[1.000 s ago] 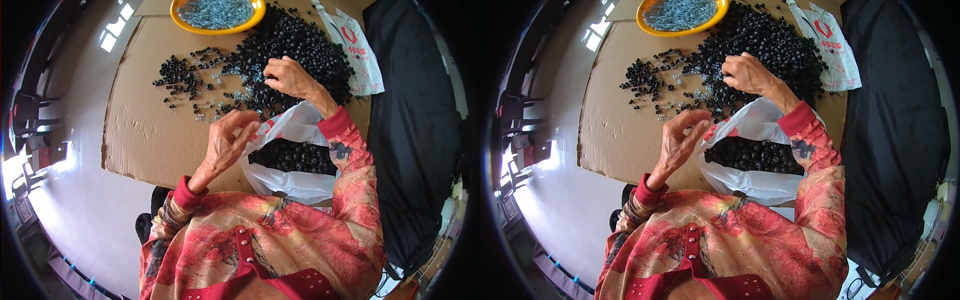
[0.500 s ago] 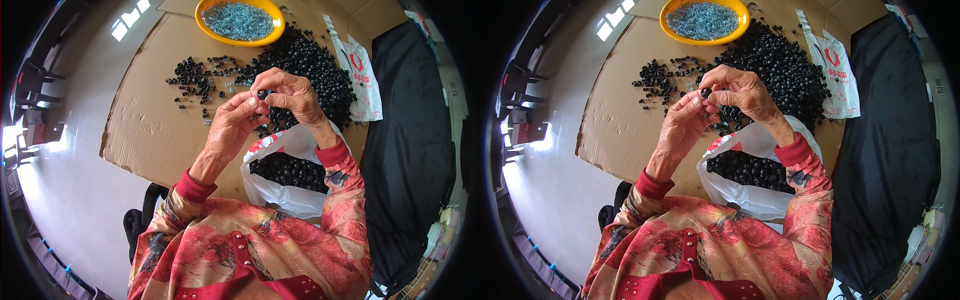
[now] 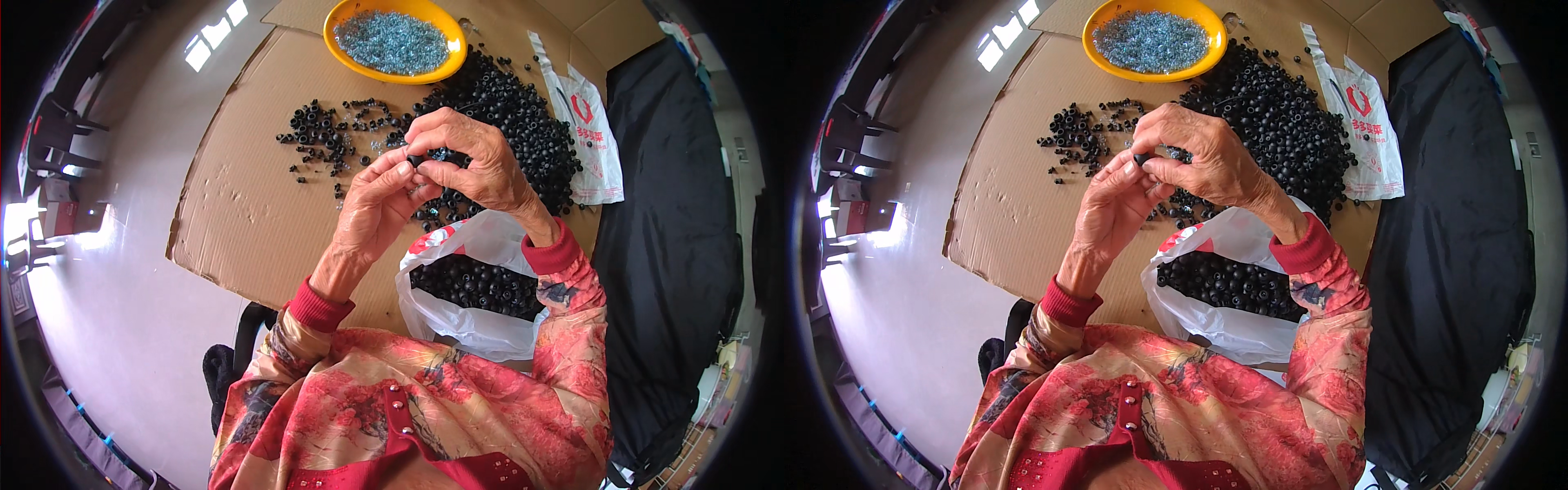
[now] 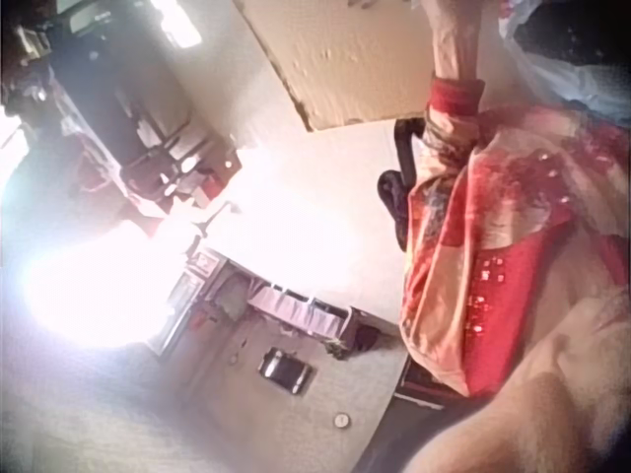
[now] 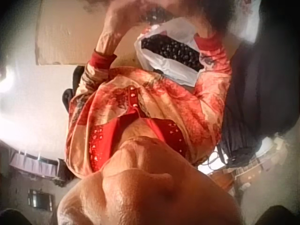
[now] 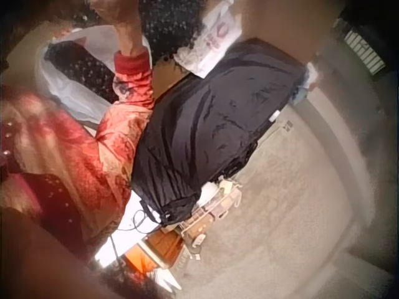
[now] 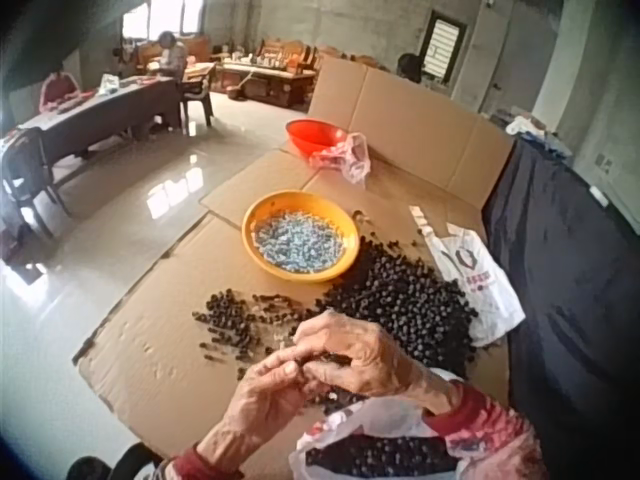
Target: The person is manually inserting small silver rings into black plastic components while sitting on the floor.
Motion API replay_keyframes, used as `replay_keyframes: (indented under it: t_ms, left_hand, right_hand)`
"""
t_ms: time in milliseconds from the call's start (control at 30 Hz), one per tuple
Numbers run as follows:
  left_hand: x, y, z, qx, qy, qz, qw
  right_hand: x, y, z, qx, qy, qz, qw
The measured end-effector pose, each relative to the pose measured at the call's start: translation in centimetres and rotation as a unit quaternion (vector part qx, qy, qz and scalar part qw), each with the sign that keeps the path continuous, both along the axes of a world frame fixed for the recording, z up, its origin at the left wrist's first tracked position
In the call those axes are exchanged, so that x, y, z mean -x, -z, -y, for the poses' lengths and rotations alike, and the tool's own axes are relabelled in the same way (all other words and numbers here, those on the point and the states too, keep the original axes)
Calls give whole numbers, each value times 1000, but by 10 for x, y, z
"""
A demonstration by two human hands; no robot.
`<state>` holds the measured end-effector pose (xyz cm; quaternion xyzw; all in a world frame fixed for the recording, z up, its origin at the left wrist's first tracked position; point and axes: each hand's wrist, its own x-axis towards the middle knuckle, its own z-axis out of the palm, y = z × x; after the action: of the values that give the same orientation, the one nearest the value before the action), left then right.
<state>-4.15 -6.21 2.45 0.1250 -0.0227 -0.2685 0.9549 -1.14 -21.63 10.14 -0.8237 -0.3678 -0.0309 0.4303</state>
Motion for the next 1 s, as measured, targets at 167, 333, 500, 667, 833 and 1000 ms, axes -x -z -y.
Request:
replay_keyframes:
  t_ms: [167,333,500,667,833,1000]
  left_hand:
    - [-2,9,-1,25,5,17,1000]
    - [-3,11,-2,26,18,4,999]
    - [1,26,-7,0,8,-5,1000]
    - [-4,41,-37,-109,-84,60,989]
    - [-15,33,-55,-70,-114,72,988]
    - [-21,28,-66,-87,-137,91,983]
  right_hand:
    - [2,-6,-4,46,7,30,998]
    - [-1,1,-4,45,-31,64,996]
    - [-3,6,3,53,8,42,998]
    - [-24,21,45,130,167,7,977]
    - [-23,52,35,151,114,-32,981]
    - [-13,69,18,213,30,-29,976]
